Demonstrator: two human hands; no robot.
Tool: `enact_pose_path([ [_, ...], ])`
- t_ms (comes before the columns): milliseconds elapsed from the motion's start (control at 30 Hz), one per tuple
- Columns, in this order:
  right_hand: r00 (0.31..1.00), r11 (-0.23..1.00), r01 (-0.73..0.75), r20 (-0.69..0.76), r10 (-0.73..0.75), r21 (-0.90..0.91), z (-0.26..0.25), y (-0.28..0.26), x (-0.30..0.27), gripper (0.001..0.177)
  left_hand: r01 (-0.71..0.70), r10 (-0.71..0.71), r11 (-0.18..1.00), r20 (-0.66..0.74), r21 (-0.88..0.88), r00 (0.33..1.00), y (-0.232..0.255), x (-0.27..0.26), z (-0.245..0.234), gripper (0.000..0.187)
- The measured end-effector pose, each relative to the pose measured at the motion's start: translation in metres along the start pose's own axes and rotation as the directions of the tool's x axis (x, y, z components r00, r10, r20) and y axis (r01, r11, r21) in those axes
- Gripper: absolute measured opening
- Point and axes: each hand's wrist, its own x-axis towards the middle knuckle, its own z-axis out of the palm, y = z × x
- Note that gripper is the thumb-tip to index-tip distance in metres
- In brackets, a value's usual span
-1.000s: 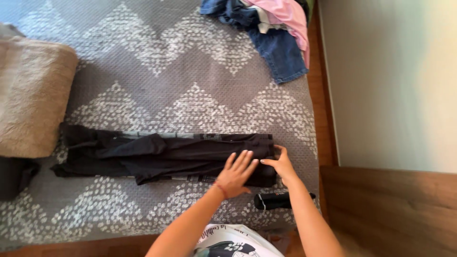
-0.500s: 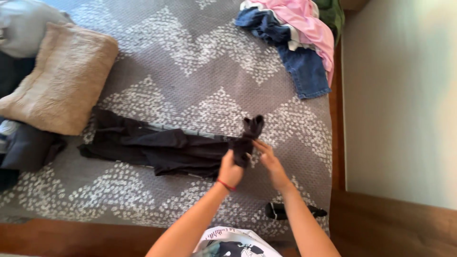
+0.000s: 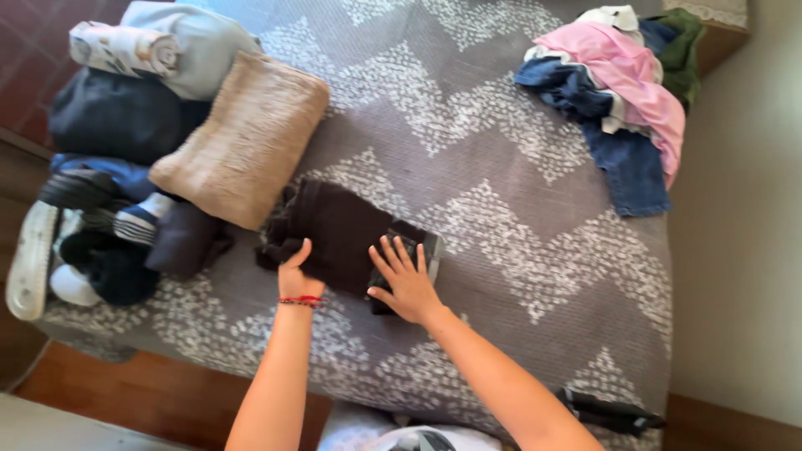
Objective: The recorder folds a black t-shirt on a bed.
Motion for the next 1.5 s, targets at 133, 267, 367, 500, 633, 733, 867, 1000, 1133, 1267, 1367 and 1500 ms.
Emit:
enact_pose_path([
  [133, 0.999, 0.995, -0.036, 0.035, 0.039, -0.095, 0.042, -0.022, 0.039, 0.081, 0.035, -0.034, 0.999, -0.123, 0.006, 0.992, 0.05, 0.024, -0.011, 0.013],
  [267, 0.995, 0.978, -0.074, 0.043, 0.084, -0.196, 0.064, -0.03, 0.054, 0.081, 0.124, -0.068, 0.974, -0.273, 0.191, 0.96, 0.064, 0.036, -0.049, 0.045],
  [367, 0.995, 0.966, -0.089, 0.032, 0.1, -0.242, 0.071, -0.033, 0.059, 0.083, 0.198, 0.054, 0.846, -0.449, 0.496, 0.892, 0.07, 0.036, -0.065, 0.065],
  [500, 0.995, 0.959, -0.099, -0.019, 0.097, -0.266, 0.076, -0.036, 0.056, 0.084, 0.192, 0.457, 0.399, -0.377, 0.896, 0.806, 0.069, 0.023, -0.083, 0.074],
  [633, 0.993, 0.954, -0.104, -0.078, 0.085, -0.283, 0.076, -0.044, 0.063, 0.087, 0.242, 0.562, -0.026, -0.186, 0.97, 0.806, 0.082, 0.025, -0.072, 0.085],
  [733, 0.983, 0.949, -0.179, -0.015, 0.182, -0.261, 0.064, -0.068, 0.076, 0.095, 0.238, 0.393, 0.036, -0.233, 0.971, 0.89, 0.098, 0.041, -0.063, 0.087],
  [867, 0.937, 0.928, -0.295, 0.12, 0.327, -0.227, 0.069, -0.096, 0.088, 0.111, 0.323, 0.147, -0.16, -0.301, 0.933, 0.942, 0.123, 0.073, -0.051, 0.087],
  [1000, 0.926, 0.931, -0.341, 0.126, 0.357, -0.129, 0.053, -0.095, 0.094, 0.11, 0.336, 0.061, -0.223, -0.33, 0.915, 0.942, 0.127, 0.1, -0.078, 0.089],
  [1133, 0.802, 0.868, -0.459, -0.332, 0.497, 0.192, 0.041, -0.068, 0.077, 0.078, 0.282, -0.106, 0.066, -0.275, 0.957, 0.956, 0.125, 0.107, -0.101, 0.095],
  [1267, 0.29, 0.598, -0.686, -0.597, 0.748, 0.416, 0.083, 0.02, 0.025, 0.048, 0.332, -0.219, 0.127, -0.3, 0.935, 0.928, 0.122, 0.109, -0.098, 0.097],
  [1367, 0.162, -0.046, -0.458, 0.134, 0.978, 0.888, 0.098, 0.059, -0.003, 0.056, 0.538, -0.389, 0.247, -0.426, 0.806, 0.817, 0.126, 0.1, -0.068, 0.084],
  [1500, 0.337, -0.109, -0.48, 0.297, 0.894, 0.871, 0.075, 0.039, 0.001, 0.061, 0.685, -0.536, 0.396, -0.452, 0.611, 0.713, 0.119, 0.088, -0.065, 0.066],
])
